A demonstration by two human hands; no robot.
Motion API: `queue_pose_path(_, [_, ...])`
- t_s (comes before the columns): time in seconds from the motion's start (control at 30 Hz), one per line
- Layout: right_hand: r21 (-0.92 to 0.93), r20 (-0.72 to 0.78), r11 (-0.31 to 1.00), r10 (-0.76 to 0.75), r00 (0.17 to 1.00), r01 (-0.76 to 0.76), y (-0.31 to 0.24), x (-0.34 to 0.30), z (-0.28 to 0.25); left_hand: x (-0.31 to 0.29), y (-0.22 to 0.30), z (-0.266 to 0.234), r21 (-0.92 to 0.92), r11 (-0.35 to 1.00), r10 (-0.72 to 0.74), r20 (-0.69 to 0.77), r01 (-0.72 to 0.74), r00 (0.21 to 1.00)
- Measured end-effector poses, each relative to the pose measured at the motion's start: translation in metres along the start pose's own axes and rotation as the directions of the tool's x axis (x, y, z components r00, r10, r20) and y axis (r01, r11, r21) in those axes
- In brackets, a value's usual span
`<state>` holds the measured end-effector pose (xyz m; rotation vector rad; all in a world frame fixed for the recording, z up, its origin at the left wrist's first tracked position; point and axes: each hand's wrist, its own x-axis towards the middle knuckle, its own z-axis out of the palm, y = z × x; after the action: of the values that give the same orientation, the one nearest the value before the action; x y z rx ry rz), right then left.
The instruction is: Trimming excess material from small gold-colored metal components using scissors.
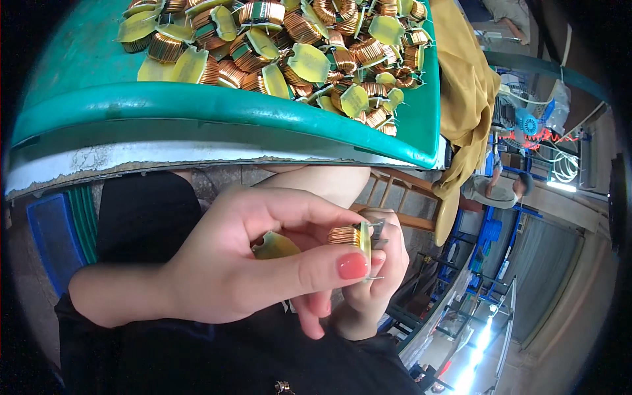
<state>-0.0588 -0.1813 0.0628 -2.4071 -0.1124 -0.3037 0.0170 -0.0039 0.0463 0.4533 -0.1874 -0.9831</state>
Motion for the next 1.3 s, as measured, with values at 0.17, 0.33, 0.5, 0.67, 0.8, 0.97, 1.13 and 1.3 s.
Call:
queue_pose_path(0.17, [-0.036,0.035,0.999,0.003,0.999,-0.001,0.0,0.0,-0.001,0.0,-0.001,-0.007,0.138,0.99,-0.004,0.075,-0.007,0.997])
queue_pose_path(0.33, [-0.061,0.0,0.998,-0.024,1.0,0.024,0.0,-0.003,0.001,-0.001,-0.001,-0.007,0.163,0.983,-0.092,0.056,0.082,0.994])
queue_pose_path(0.5, [-0.164,0.028,0.984,-0.059,0.998,0.062,0.001,-0.005,-0.002,-0.002,-0.001,-0.005,0.171,0.982,-0.091,0.04,0.083,0.995])
queue_pose_path(0.67, [-0.355,0.057,0.929,-0.087,0.995,0.102,0.005,-0.01,-0.003,-0.001,-0.002,-0.01,0.166,0.975,-0.158,0.056,0.147,0.986])
queue_pose_path(0.8, [-0.364,0.081,0.93,-0.026,0.996,0.054,0.0,-0.008,-0.002,0.0,-0.007,0.0,0.087,0.991,-0.093,-0.118,0.104,0.989])
queue_pose_path(0.97, [-0.422,0.068,0.906,0.0,0.998,0.029,-0.001,-0.01,0.002,-0.002,-0.018,-0.005,0.365,0.922,0.17,-0.087,-0.127,0.982])
queue_pose_path(1.13, [-0.516,0.035,0.856,0.003,0.999,0.015,-0.001,-0.014,0.005,0.003,-0.031,-0.009,0.559,0.76,0.431,-0.05,-0.332,0.901])
queue_pose_path(1.3, [-0.531,0.01,0.848,-0.005,1.0,0.009,-0.006,-0.015,0.006,-0.001,-0.031,-0.01,0.637,0.681,0.492,-0.033,-0.361,0.87])
